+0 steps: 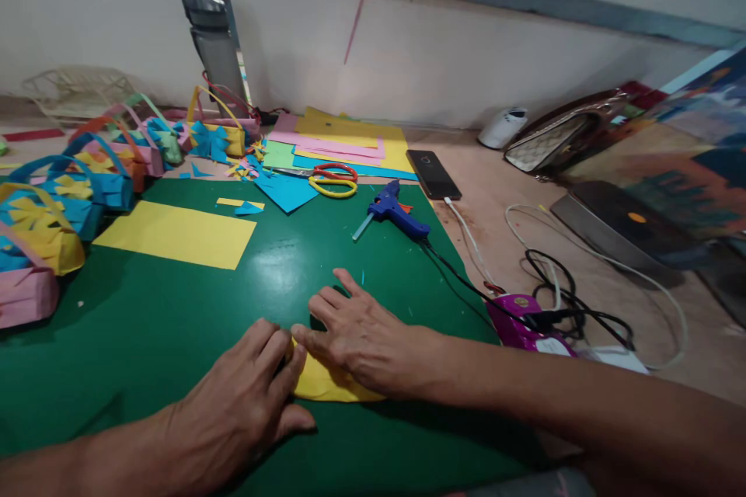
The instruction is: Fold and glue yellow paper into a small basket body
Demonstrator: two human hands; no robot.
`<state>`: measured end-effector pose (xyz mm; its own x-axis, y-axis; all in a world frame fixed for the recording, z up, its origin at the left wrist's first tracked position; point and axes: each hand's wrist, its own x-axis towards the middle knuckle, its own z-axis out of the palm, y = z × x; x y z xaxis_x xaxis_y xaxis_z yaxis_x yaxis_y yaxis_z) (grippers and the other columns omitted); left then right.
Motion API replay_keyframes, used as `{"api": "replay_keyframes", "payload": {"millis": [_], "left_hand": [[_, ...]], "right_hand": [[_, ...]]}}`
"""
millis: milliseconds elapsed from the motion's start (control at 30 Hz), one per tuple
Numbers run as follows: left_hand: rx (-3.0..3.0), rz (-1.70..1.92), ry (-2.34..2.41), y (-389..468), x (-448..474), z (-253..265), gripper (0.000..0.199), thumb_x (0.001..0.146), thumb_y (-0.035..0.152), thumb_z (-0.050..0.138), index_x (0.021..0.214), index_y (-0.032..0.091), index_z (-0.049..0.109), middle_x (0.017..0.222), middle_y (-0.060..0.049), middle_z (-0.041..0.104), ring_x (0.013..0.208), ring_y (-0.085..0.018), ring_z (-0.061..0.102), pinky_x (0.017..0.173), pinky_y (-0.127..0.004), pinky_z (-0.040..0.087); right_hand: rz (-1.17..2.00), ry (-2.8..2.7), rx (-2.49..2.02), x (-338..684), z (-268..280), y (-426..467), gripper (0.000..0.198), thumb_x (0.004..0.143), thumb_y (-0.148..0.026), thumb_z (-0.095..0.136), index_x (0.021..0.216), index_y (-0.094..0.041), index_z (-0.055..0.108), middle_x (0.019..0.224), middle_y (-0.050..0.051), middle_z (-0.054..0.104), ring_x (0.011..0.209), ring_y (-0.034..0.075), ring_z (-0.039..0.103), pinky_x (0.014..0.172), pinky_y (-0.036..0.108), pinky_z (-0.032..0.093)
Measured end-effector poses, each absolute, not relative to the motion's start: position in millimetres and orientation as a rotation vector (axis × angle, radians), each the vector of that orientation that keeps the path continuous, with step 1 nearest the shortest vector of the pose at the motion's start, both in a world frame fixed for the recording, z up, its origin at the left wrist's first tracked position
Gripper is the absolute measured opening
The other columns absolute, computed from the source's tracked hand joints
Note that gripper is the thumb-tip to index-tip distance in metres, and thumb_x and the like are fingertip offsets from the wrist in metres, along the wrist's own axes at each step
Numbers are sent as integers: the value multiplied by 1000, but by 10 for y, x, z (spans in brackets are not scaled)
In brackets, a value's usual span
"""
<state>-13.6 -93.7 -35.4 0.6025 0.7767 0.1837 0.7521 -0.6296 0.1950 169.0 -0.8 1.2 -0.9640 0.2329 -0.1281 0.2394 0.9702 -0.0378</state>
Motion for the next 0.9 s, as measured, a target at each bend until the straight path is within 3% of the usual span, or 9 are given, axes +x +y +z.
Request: {"api": "replay_keyframes", "payload": {"millis": [467,600,700,900], "left_hand": [[2855,585,1330,-917,-151,-425,37,89,44,44,103,12,56,96,-11,57,86,-23,52,72,-36,48],[2861,723,1275,-848,-117,-438,30,89,41,43,90,14,58,108,-14,55,100,-26,50,79,-38,48],[2764,659,1222,-794,-58,-411,25,87,39,48,84,15,55,104,-13,57,95,-24,51,74,-35,49],[2655,472,1239,-731,56,-297,30,86,32,51,111,17,47,108,-11,56,92,-24,48,78,-39,45]], "right_hand": [[35,2852,815,2593,75,-306,44,77,-10,47,120,-20,48,97,9,52,96,25,42,93,57,21],[-21,2846,867,2622,92,-346,49,74,-4,46,119,-21,50,98,9,53,96,24,44,93,52,24],[-14,2856,925,2597,58,-357,44,74,-2,46,114,-20,54,97,10,55,93,23,48,89,46,29],[110,3000,982,2450,-36,-407,29,83,-10,48,111,-16,54,88,8,62,83,21,54,88,41,32]]}}
